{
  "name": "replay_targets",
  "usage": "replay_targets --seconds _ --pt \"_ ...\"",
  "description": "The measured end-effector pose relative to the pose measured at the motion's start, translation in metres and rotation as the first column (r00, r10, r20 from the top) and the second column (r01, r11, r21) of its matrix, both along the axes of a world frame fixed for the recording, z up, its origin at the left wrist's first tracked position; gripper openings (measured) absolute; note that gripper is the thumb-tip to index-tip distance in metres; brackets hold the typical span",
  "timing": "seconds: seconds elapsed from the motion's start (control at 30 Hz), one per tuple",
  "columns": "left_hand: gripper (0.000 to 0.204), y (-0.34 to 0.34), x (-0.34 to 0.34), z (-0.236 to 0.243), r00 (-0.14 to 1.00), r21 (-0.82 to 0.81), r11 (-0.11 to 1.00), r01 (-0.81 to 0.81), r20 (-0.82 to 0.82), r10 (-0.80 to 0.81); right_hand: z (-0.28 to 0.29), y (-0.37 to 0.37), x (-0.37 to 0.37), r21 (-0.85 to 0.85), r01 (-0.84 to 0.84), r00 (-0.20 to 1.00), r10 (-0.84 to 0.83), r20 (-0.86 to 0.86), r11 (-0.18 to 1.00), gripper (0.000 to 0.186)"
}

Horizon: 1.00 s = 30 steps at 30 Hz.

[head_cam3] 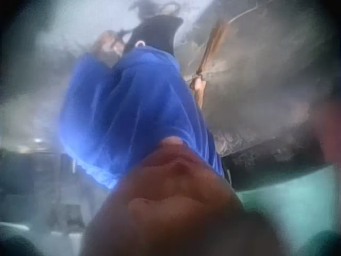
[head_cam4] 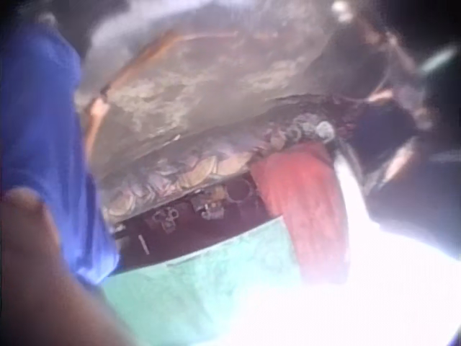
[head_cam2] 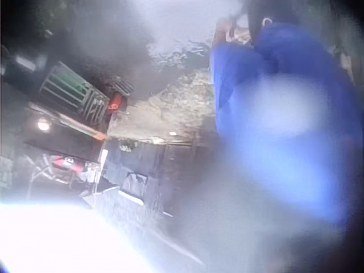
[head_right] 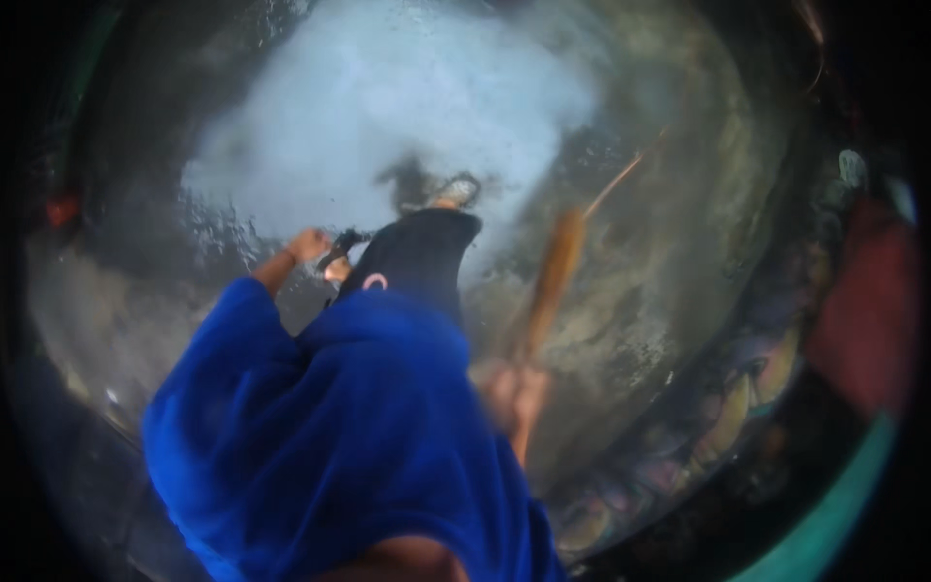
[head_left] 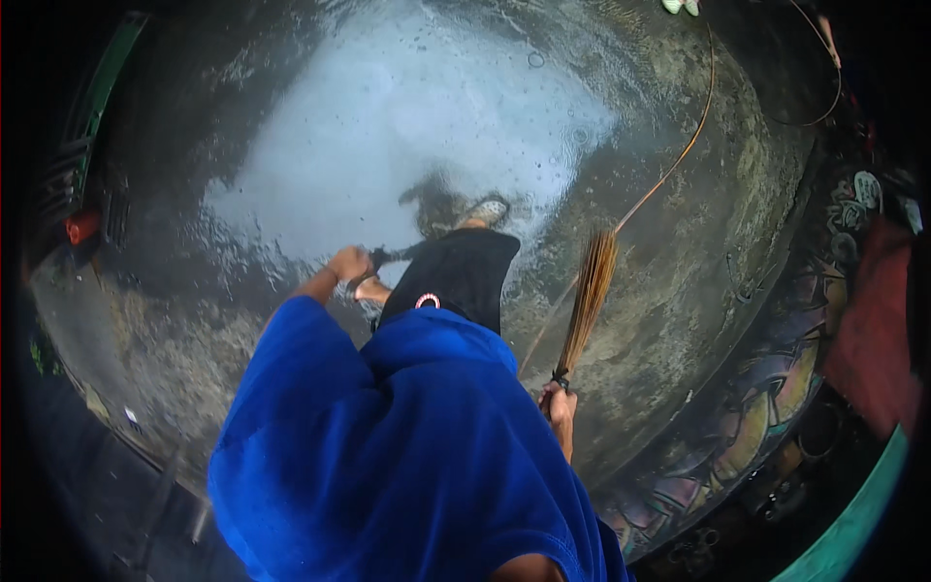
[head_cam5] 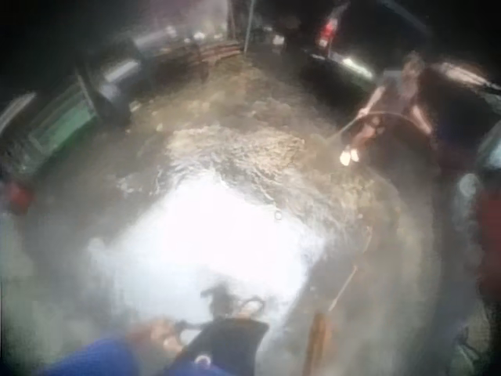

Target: The person cleans the wet floor by pouring water from a large metal pot onto the ground and then scrubbing the concrete with a broom.

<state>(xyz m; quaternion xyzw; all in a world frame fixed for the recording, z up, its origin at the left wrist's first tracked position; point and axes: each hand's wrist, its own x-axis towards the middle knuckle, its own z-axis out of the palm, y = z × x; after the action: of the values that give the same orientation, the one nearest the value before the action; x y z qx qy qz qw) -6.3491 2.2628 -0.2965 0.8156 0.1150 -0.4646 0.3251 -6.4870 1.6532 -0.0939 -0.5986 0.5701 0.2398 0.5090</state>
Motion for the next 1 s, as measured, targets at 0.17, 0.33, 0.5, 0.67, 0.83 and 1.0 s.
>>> replay_targets --seconds 0.17,0.33,0.5,0.67,0.83,1.0 --pt "0.033 -0.258 0.134 0.045 0.957 -0.286 0.958 -0.033 0.267 0.113 0.024 -0.177 0.072 0.027 -0.064 0.998 0.064 0.001 0.998 0.017" --pt "0.031 -0.404 0.137 0.103 0.889 -0.272 0.959 -0.079 0.416 0.191 -0.019 -0.322 0.158 0.269 -0.16 0.987 0.148 0.064 0.95 0.015" --pt "0.04 -0.567 -0.018 0.101 0.781 -0.055 0.835 -0.547 0.326 0.533 -0.206 -0.541 0.27 0.184 -0.424 0.905 0.415 0.089 0.887 0.016" --pt "0.074 -0.733 -0.159 0.127 0.565 0.21 0.554 -0.805 -0.009 0.825 -0.283 -0.646 0.324 0.064 -0.456 0.89 0.457 0.001 0.888 0.01" --pt "0.099 -0.767 -0.187 0.086 0.573 0.301 0.572 -0.763 -0.097 0.814 -0.408 -0.707 0.354 -0.164 -0.501 0.859 0.511 0.025 0.85 0.013" --pt "0.122 -0.738 -0.263 -0.022 0.672 0.44 0.609 -0.66 -0.018 0.74 -0.586 -0.602 0.373 -0.163 -0.394 0.91 0.409 0.073 0.905 0.017"
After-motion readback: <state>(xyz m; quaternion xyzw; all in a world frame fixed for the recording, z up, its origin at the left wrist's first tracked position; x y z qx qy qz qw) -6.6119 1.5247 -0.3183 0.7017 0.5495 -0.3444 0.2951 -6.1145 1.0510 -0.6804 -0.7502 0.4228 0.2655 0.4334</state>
